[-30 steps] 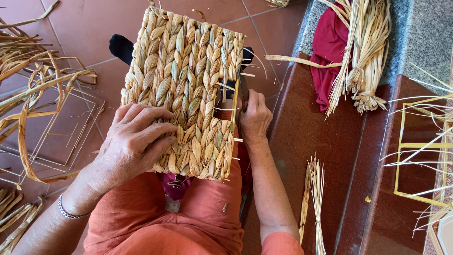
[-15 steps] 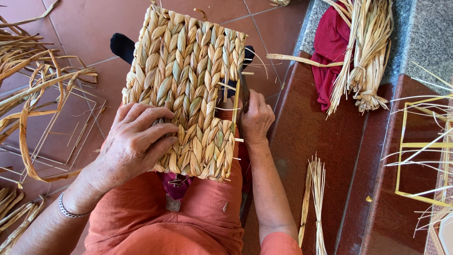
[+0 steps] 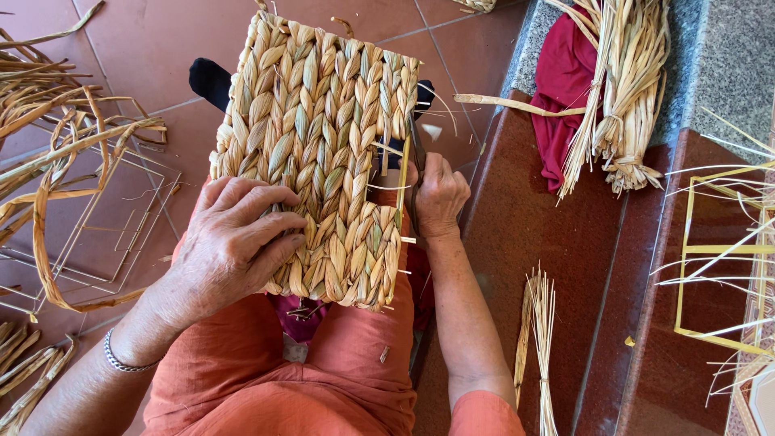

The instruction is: The person sits on the floor weaving a water hyacinth basket, tucking woven strands into the basket edge by hand and trimming the protruding strand ends with scissors. They rotate the basket to work around its sides and continue tucking and cutting loose ends.

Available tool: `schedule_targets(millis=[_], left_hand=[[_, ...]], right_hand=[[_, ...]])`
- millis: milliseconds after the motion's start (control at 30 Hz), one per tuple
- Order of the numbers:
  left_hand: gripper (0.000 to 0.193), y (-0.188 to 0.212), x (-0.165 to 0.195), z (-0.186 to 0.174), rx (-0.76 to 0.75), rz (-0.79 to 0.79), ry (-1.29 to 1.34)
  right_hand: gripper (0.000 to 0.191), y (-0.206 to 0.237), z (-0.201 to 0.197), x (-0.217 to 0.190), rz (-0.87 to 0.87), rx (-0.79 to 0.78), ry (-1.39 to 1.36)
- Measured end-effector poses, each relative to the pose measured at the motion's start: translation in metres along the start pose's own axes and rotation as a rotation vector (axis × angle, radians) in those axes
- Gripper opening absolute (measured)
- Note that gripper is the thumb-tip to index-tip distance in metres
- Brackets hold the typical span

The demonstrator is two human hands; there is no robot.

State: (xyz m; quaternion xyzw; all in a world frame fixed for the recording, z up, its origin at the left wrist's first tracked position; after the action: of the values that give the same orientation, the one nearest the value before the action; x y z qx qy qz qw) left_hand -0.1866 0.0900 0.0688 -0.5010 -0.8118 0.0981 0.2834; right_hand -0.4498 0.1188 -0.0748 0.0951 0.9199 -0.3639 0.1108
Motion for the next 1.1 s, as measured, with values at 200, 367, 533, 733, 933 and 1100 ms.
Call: schedule_targets(millis=[200, 367, 533, 733, 933, 1100], left_hand=[[0.022, 0.014, -0.022, -0.003, 0.056, -0.05, 0.144], [0.048, 0.048, -0.098, -0.021, 0.229, -0.385, 0.162], [0.08, 0.072, -0.152, 0.027, 0.144, -0.695, 0.767], [0.089, 0.074, -0.128, 0.045, 0.045, -0.752, 1.027], [0.09, 0.064, -0.117, 0.021, 0.065, -0.731, 0.887], [0.089, 0.059, -0.114, 0.001, 0.159, -0.597, 0.898]], right_hand=[[0.045, 0.018, 0.02, 0.034, 0.545, -0.099, -0.67], [0.038, 0.022, 0.01, 0.025, 0.763, -0.207, -1.178], [0.025, 0.009, 0.003, 0.002, 0.756, -0.312, -1.112], [0.015, -0.001, -0.007, -0.027, 0.666, -0.329, -1.155], [0.016, -0.021, -0.01, -0.037, 0.518, -0.293, -1.017], [0.012, -0.048, -0.034, -0.047, 0.294, -0.199, -0.921]])
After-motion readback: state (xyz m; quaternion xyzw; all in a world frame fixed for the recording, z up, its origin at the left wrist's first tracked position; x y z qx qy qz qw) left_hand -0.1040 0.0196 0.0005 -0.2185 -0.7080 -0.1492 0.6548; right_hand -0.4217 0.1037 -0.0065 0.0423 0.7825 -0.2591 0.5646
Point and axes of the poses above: each hand's wrist, its own y-axis away from the middle knuckle, its own z-axis out of the palm, x = y × z, the point moved 10 cm from there along -y, towards the middle knuckle, and after that the axes turned 5 degrees about -y, right-handed, at the moved point
